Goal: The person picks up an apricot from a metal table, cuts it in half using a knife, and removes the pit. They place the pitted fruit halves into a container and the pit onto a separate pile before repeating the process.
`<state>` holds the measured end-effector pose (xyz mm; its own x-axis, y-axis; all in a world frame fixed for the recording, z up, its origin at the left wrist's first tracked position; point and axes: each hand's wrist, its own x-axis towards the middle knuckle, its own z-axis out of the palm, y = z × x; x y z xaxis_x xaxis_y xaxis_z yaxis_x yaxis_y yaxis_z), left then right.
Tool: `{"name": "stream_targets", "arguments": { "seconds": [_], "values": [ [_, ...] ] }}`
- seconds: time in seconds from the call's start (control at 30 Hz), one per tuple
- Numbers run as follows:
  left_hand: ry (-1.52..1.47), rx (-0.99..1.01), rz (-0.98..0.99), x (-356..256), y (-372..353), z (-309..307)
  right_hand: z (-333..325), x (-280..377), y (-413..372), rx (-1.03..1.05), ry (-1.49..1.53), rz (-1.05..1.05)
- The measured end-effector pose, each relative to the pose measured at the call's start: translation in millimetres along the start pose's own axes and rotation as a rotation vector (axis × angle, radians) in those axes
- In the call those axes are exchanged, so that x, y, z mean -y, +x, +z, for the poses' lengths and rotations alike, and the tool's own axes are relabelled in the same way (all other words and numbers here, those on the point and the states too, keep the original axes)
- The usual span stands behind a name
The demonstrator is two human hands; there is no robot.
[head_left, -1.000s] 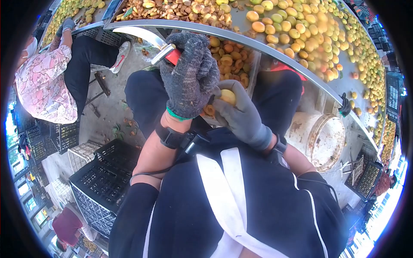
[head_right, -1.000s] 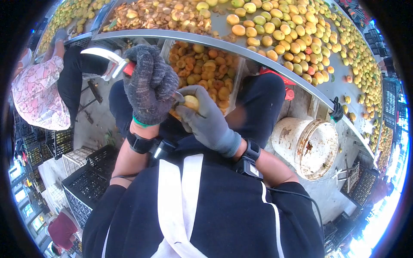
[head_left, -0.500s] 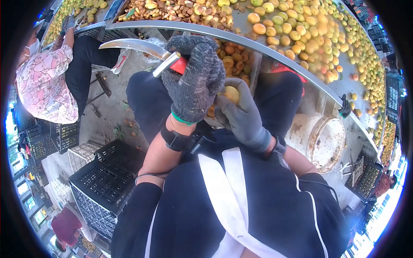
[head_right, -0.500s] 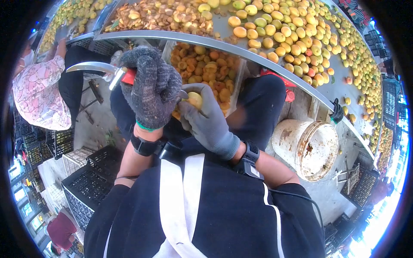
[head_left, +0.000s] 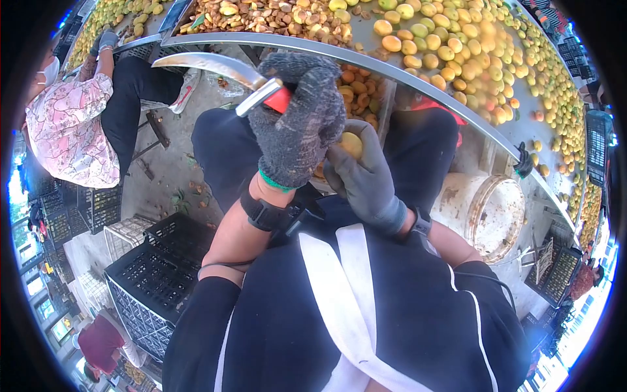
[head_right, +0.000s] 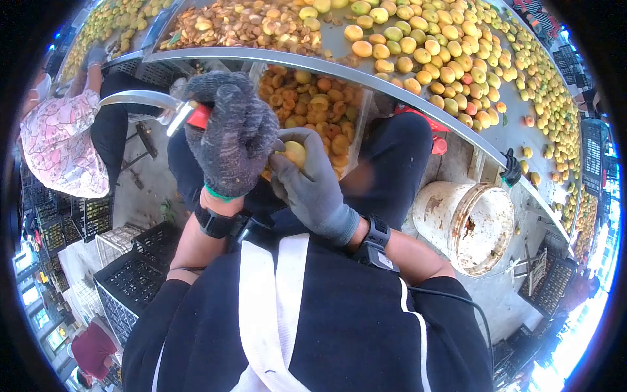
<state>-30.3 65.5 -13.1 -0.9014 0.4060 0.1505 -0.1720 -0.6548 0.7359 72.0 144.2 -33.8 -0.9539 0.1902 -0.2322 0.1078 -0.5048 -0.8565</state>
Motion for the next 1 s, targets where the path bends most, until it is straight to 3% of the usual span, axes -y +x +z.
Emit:
{"name": "stream_targets", "arguments": {
  "seconds": [0.2, 0.27, 0.43, 0.5, 0.67, 1.0],
  "values": [
    [-0.155, -0.004, -0.115, 8, 5, -4, 3, -10, 0, -0.112, -0.055, -0.039],
    [-0.043, -0.019, -0.045, 14, 6, -6, -2, -10, 2, -0.059, 0.005, 0.042],
    [-0.107, -0.03, 0.003, 7, 9, 2, -2, -2, 2, -0.059, 0.003, 0.032],
    [-0.132, 0.051, 0.079, 1, 11, 2, -3, -1, 2, -0.061, 0.008, 0.021],
    [-0.081, 0.013, 0.03, 0, 9, -3, -4, -3, 2, 0.044, -0.016, -0.092],
    [-0.129, -0.017, 0.095, -5, 4, -3, -2, -2, 2, 0.054, -0.07, -0.058]
  ]
}}
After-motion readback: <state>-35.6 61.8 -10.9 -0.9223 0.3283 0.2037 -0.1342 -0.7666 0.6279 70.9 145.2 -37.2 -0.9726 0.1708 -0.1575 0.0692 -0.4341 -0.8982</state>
